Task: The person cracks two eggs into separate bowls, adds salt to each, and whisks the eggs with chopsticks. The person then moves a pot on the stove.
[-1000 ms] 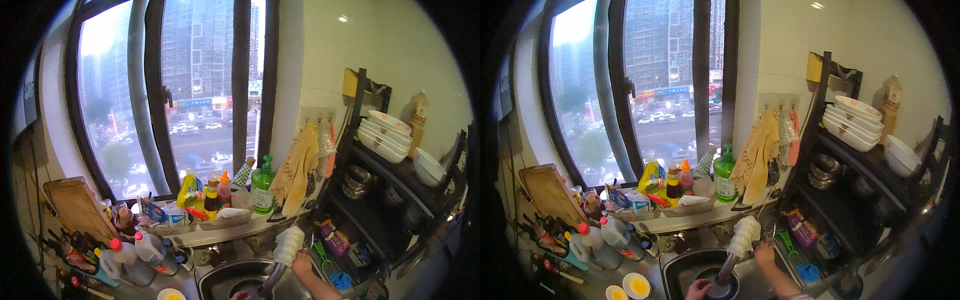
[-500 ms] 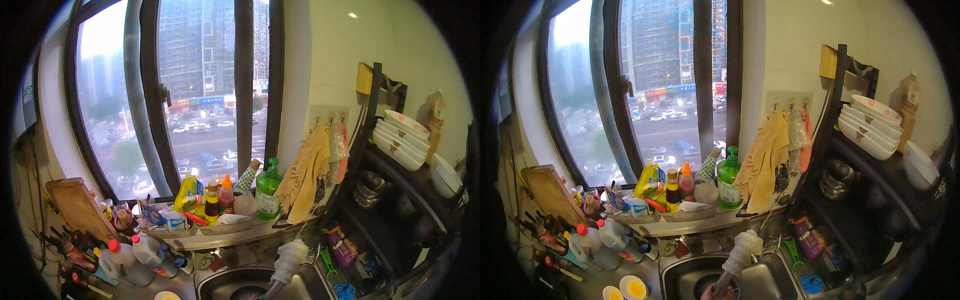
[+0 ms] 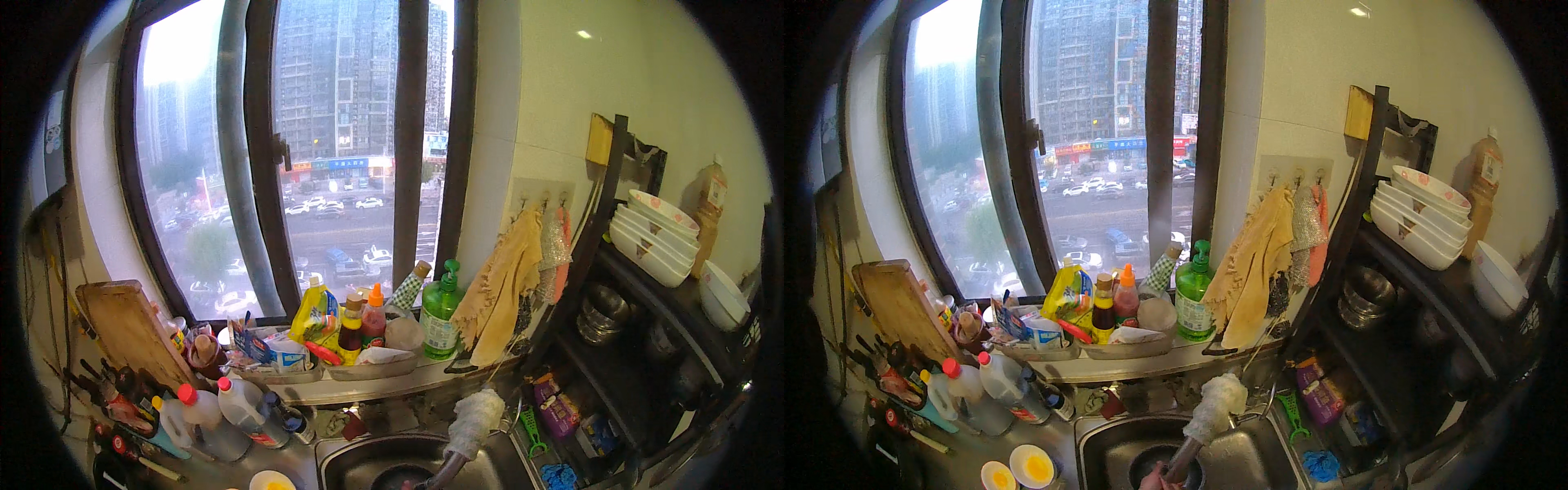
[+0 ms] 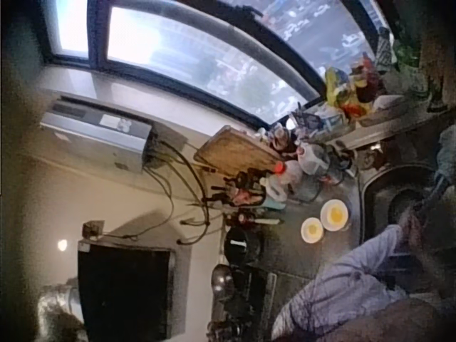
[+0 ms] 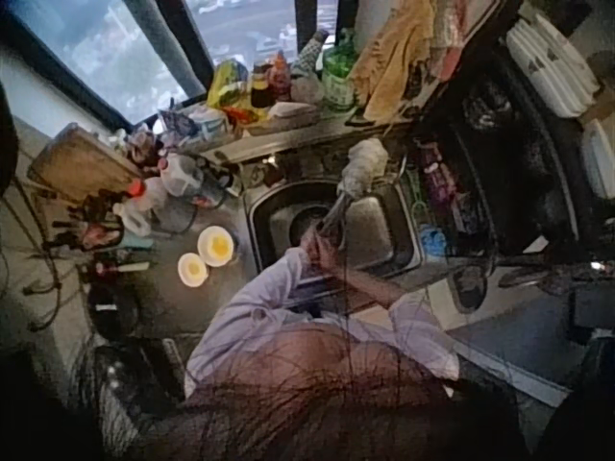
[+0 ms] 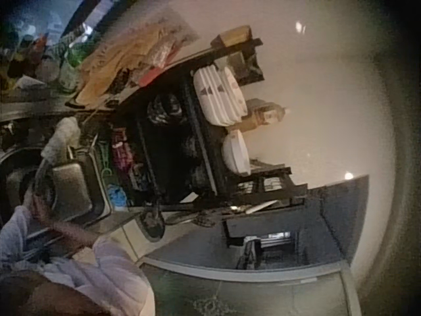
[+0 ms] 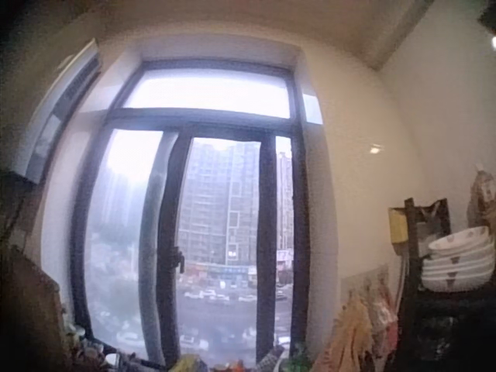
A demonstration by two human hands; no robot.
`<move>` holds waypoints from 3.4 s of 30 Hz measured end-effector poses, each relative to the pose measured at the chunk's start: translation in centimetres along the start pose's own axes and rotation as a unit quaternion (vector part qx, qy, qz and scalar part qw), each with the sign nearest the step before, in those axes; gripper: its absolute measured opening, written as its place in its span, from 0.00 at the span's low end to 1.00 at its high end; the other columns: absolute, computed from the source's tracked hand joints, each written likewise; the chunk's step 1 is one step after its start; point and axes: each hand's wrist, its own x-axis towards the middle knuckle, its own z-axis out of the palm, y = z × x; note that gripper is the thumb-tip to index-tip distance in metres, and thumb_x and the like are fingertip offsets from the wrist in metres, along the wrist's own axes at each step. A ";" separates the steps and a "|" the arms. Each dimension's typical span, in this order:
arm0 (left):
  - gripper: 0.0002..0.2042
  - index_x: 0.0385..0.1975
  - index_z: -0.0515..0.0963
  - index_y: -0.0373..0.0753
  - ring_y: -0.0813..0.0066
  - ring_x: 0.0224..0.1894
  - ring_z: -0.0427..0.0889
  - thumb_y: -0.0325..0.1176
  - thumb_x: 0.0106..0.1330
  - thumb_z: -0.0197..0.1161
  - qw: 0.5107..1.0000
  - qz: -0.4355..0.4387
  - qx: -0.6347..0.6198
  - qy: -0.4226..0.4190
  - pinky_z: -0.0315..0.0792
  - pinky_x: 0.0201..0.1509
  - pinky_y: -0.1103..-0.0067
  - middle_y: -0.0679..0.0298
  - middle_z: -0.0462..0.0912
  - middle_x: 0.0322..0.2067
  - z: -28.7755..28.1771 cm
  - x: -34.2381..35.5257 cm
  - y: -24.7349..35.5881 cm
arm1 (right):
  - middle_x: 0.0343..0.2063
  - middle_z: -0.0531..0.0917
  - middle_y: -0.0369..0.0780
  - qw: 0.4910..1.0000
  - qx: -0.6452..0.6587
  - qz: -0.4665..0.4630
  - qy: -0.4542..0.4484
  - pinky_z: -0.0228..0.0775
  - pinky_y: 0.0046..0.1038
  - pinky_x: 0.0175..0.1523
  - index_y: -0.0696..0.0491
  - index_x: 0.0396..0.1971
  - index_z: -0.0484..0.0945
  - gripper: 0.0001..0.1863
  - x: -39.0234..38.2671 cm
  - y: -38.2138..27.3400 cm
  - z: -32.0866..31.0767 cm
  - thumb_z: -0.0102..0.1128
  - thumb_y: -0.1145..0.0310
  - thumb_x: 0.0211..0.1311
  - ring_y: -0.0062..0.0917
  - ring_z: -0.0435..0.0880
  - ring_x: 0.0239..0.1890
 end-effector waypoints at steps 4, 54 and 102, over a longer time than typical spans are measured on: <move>0.12 0.38 0.80 0.39 0.72 0.24 0.75 0.40 0.71 0.53 1.000 0.006 0.026 0.002 0.69 0.28 0.74 0.63 0.79 0.27 0.1 -0.1 -0.3 | 0.44 0.78 0.45 1.000 0.023 0.000 0.006 0.71 0.37 0.49 0.55 0.53 0.70 0.21 0.3 0.2 -0.4 0.57 0.64 0.62 0.36 0.76 0.47; 0.24 0.43 0.80 0.40 0.54 0.60 0.71 0.31 0.41 0.75 0.910 0.222 0.327 -0.127 0.63 0.63 0.64 0.46 0.76 0.52 -10.1 -7.5 4.8 | 0.67 0.56 0.54 0.940 -0.185 -0.285 0.046 0.60 0.33 0.67 0.48 0.65 0.63 0.41 -12.4 -3.6 -8.7 0.63 0.76 0.45 0.46 0.60 0.67; 0.34 0.62 0.62 0.32 0.73 0.37 0.78 0.57 0.68 0.51 0.547 -0.279 0.258 -0.746 0.72 0.42 0.73 0.64 0.81 0.39 40.0 -71.3 -6.2 | 0.41 0.81 0.40 0.407 0.591 -0.068 0.693 0.71 0.33 0.45 0.53 0.49 0.75 0.15 -74.0 24.2 -17.6 0.53 0.62 0.67 0.33 0.80 0.38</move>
